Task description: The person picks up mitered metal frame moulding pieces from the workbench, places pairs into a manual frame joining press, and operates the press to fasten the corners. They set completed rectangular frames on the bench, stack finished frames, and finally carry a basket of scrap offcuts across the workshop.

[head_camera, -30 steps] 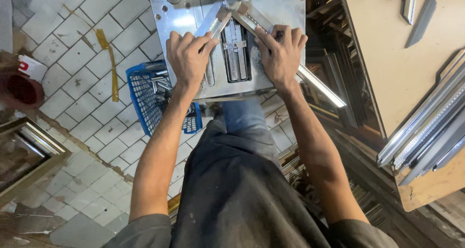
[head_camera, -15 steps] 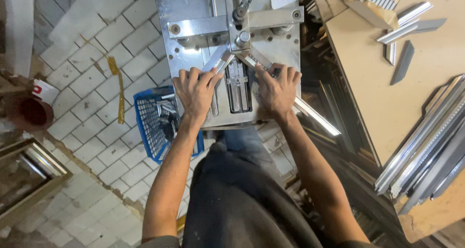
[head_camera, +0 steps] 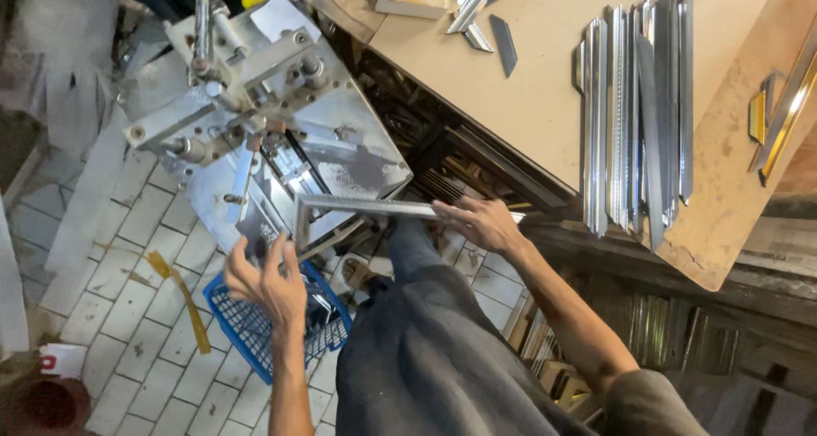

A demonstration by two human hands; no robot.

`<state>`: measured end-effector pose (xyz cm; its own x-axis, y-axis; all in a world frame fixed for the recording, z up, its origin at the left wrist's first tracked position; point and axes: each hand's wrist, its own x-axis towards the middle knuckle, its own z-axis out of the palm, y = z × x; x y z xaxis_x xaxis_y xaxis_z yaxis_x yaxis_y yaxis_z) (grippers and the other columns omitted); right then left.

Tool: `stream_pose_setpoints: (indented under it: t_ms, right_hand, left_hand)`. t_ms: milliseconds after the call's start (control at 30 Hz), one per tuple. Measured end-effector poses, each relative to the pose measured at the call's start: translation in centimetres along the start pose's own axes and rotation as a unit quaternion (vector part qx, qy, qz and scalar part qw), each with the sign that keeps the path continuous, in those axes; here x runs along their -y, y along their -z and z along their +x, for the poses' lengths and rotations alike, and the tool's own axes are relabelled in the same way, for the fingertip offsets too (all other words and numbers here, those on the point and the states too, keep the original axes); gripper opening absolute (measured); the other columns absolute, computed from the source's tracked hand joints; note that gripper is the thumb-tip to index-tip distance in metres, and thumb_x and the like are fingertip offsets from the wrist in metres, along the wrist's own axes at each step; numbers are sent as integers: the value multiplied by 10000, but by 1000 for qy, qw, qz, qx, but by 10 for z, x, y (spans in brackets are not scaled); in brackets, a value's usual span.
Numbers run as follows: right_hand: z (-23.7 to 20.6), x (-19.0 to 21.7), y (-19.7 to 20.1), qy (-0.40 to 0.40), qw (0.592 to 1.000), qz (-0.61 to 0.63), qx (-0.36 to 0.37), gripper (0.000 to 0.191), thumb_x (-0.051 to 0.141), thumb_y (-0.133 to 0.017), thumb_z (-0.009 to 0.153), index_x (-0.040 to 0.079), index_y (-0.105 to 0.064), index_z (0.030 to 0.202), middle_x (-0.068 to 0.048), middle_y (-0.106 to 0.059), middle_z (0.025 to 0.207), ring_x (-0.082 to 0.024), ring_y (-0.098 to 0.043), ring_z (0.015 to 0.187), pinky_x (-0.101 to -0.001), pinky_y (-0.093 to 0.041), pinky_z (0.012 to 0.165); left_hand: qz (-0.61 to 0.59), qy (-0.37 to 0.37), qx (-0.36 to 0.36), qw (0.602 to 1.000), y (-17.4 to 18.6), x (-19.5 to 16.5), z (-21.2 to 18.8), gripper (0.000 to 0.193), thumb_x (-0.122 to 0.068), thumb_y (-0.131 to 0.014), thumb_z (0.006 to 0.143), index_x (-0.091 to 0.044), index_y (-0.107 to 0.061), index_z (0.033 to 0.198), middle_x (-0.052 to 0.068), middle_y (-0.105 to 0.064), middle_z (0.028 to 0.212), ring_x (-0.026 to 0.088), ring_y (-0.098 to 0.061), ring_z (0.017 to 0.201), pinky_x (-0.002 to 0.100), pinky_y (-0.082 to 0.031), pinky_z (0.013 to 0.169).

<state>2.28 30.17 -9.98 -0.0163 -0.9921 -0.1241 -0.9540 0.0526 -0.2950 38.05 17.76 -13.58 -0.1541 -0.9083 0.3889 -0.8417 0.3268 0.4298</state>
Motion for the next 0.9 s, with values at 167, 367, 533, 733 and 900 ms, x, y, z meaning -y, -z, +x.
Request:
stream_pose_setpoints:
  t_ms: [167,367,533,733,900]
  right_hand:
    - [-32,-71,20,-269,913,56,-300,474,38,-713,1012,197,-614,1448,-173,-648,1077,-279,-699,767,-391,-587,632]
    - [11,-188,78,-253,912,70,-314,476,116,-695,993,79,-579,1453,-247,-540,1385,-437,-571,1250,-483,-487,1070]
    - [-27,-235,70,-378,850,-106,-351,578,340,-785,1007,3,-601,1440,-194,-572,1414,-397,-493,1303,-519,-318,1049]
    - [-58,-273,62,-401,855,-91,-317,421,282,-836,957,11,-690,1245,-190,-613,1404,-378,-554,1246,-522,-391,1012]
    - [-63,-285,60,-360,854,-77,-369,252,179,-857,985,1,-678,996,-151,-722,1213,-324,-622,1098,-433,-513,938]
  left_hand:
    - [-143,-51,-55,987,-32,-55,-12,183,-152,-660,1100,-136,-737,1266,71,-522,1300,311,-457,1250,482,-376,1068]
    - [-171,-346,126,914,-135,-231,87,301,-84,-717,1007,-144,-729,1301,22,-632,1197,265,-586,1180,452,-412,968]
    - [-16,-471,112,875,-214,-330,151,460,-137,-672,908,-216,-721,1358,39,-639,1228,264,-531,1195,432,-407,890]
    - [-16,-496,135,858,-265,-357,183,201,-173,-653,897,-214,-705,1087,15,-649,1240,264,-542,1274,484,-415,1058]
    - [-211,-366,136,896,-245,-322,163,212,-180,-619,1031,-141,-642,1238,-16,-642,1190,224,-627,1108,445,-437,930]
